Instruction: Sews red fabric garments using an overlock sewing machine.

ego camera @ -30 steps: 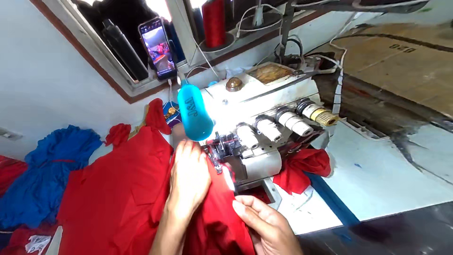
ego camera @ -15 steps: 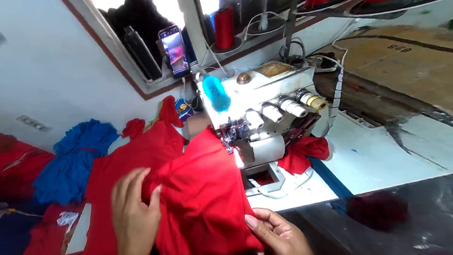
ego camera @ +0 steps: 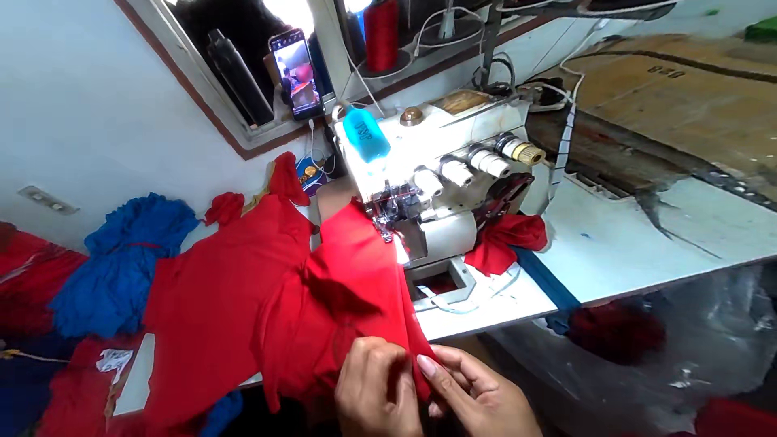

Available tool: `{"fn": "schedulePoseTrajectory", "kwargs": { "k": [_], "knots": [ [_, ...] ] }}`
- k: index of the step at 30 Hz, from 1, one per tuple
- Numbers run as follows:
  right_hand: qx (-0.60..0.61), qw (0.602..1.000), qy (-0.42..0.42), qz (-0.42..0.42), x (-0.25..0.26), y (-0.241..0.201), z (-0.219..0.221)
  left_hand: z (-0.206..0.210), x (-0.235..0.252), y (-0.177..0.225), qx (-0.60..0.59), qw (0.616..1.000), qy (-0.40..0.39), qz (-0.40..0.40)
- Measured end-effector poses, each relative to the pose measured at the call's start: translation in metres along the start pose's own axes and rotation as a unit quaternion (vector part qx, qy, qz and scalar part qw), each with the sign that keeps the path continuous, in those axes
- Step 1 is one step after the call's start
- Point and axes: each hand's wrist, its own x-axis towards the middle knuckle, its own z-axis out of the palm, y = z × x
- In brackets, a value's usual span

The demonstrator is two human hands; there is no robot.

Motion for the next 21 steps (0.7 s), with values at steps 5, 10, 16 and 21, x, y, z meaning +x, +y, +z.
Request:
{"fn": "schedulePoseTrajectory", "kwargs": {
  "k": [5,10,16,21],
  "knots": [
    [-0.017,1.0,-0.005,-0.016,-0.011,-0.007,-0.003,-0.001,-0.011,-0.004,0.081,0.987,0.01,0.137],
    [-0.004,1.0,-0.01,-0.011,-0.015,-0.008,-0.007,-0.005,-0.011,-0.004,0.07,0.987,-0.015,0.146],
    [-0.012,1.0,-0.025,-0.012,-0.018,-0.008,-0.01,-0.008,-0.014,-0.004,0.043,0.989,-0.022,0.138],
    [0.014,0.999,-0.047,0.0,-0.017,-0.011,-0.014,-0.008,-0.015,-0.008,0.04,0.987,-0.018,0.153]
  ]
}}
